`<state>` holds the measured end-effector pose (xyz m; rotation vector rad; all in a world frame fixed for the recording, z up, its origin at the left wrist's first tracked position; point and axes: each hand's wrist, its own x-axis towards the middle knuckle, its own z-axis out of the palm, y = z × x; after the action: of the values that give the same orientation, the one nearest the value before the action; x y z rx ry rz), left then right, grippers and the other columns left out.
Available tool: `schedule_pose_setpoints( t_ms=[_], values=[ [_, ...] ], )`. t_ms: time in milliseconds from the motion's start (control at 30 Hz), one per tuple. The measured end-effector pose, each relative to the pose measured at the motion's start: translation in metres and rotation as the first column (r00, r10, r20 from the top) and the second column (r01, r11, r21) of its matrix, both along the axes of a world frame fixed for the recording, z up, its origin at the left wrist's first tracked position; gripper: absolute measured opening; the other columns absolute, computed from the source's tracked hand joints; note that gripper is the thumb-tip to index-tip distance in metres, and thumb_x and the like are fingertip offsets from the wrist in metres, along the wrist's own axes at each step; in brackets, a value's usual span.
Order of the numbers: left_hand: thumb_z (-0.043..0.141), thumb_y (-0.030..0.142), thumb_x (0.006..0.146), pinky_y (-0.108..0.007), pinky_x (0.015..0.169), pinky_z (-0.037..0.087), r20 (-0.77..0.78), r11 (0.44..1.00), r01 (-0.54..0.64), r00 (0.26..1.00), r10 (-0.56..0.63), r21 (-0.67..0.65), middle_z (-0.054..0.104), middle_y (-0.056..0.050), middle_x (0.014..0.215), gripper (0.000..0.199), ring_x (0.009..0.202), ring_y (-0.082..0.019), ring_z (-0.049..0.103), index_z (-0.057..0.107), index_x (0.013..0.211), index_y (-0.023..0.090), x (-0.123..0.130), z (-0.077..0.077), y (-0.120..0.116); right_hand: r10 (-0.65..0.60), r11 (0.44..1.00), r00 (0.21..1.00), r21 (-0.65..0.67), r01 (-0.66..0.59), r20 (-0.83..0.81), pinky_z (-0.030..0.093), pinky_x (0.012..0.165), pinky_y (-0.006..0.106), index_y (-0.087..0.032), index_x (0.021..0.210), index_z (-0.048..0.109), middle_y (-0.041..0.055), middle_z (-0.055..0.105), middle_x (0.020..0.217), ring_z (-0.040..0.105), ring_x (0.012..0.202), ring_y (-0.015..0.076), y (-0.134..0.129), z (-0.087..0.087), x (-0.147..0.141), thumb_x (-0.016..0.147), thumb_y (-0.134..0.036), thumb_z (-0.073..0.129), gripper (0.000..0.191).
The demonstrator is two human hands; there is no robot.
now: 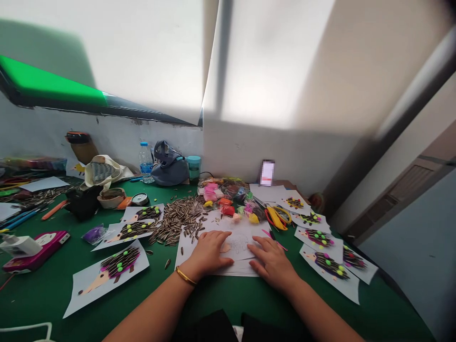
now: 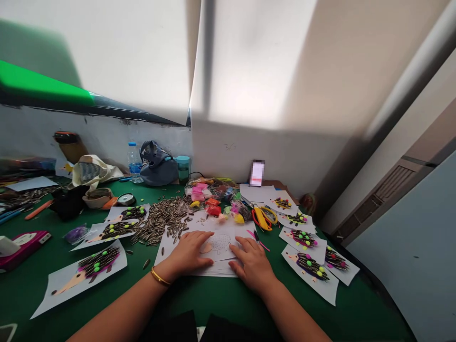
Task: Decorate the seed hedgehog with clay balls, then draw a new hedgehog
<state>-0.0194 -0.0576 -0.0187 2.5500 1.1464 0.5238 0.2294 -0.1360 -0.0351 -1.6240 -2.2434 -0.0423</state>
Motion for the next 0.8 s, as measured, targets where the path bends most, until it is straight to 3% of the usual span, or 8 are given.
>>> schedule_pose_setpoints(
  t_ms=[167,333,500,800],
  values=[
    [0.075,0.046,0.063,-0.045,0.103,0.031,-0.006,1.0,0.001,1.0,-0.001,0.003,0.058,-0.008,0.132,0.08,0.122,-0.031,0.049,0.047,0.135,0.027,0.0,0.0,0.001,-0.029,0.999,0.999,0.029,0.029,-0.019,0.036,0.099,0.048,-0.034,0.102,0.073,0.0043,0.056,0.134,0.044,0.125,0.0287,-0.001,0.004,-0.002,0.093,-0.039,0.045,0.03],
    [0.076,0.046,0.063,-0.045,0.103,0.032,0.0,1.0,-0.007,1.0,0.007,-0.006,0.058,-0.009,0.132,0.08,0.122,-0.031,0.05,0.047,0.135,0.026,0.0,0.0,0.0,-0.033,0.999,0.999,0.026,0.033,0.026,0.033,0.102,0.049,-0.033,0.119,0.065,0.0047,0.051,0.14,0.042,0.129,0.0291,-0.001,0.002,-0.004,0.091,-0.036,0.048,0.033],
    [0.076,0.044,0.065,-0.044,0.102,0.033,0.002,1.0,0.021,1.0,-0.021,0.011,0.06,-0.005,0.13,0.063,0.12,-0.029,0.051,0.058,0.124,0.03,0.0,0.0,0.001,-0.046,0.997,0.999,0.059,0.047,-0.012,0.035,0.101,0.047,-0.034,0.105,0.071,0.0016,0.057,0.135,0.044,0.127,0.0277,0.0,-0.002,-0.003,0.092,-0.033,0.046,0.028],
    [0.074,0.049,0.068,-0.043,0.104,0.033,-0.071,0.999,0.038,0.997,-0.036,0.032,0.058,-0.004,0.133,0.049,0.123,-0.028,0.05,0.065,0.113,0.031,-0.002,0.0,0.002,0.004,0.991,0.999,0.131,0.002,-0.048,0.039,0.099,0.045,-0.032,0.107,0.071,0.0028,0.061,0.128,0.049,0.122,0.028,0.001,-0.008,-0.001,0.091,-0.032,0.051,0.025]
  ],
)
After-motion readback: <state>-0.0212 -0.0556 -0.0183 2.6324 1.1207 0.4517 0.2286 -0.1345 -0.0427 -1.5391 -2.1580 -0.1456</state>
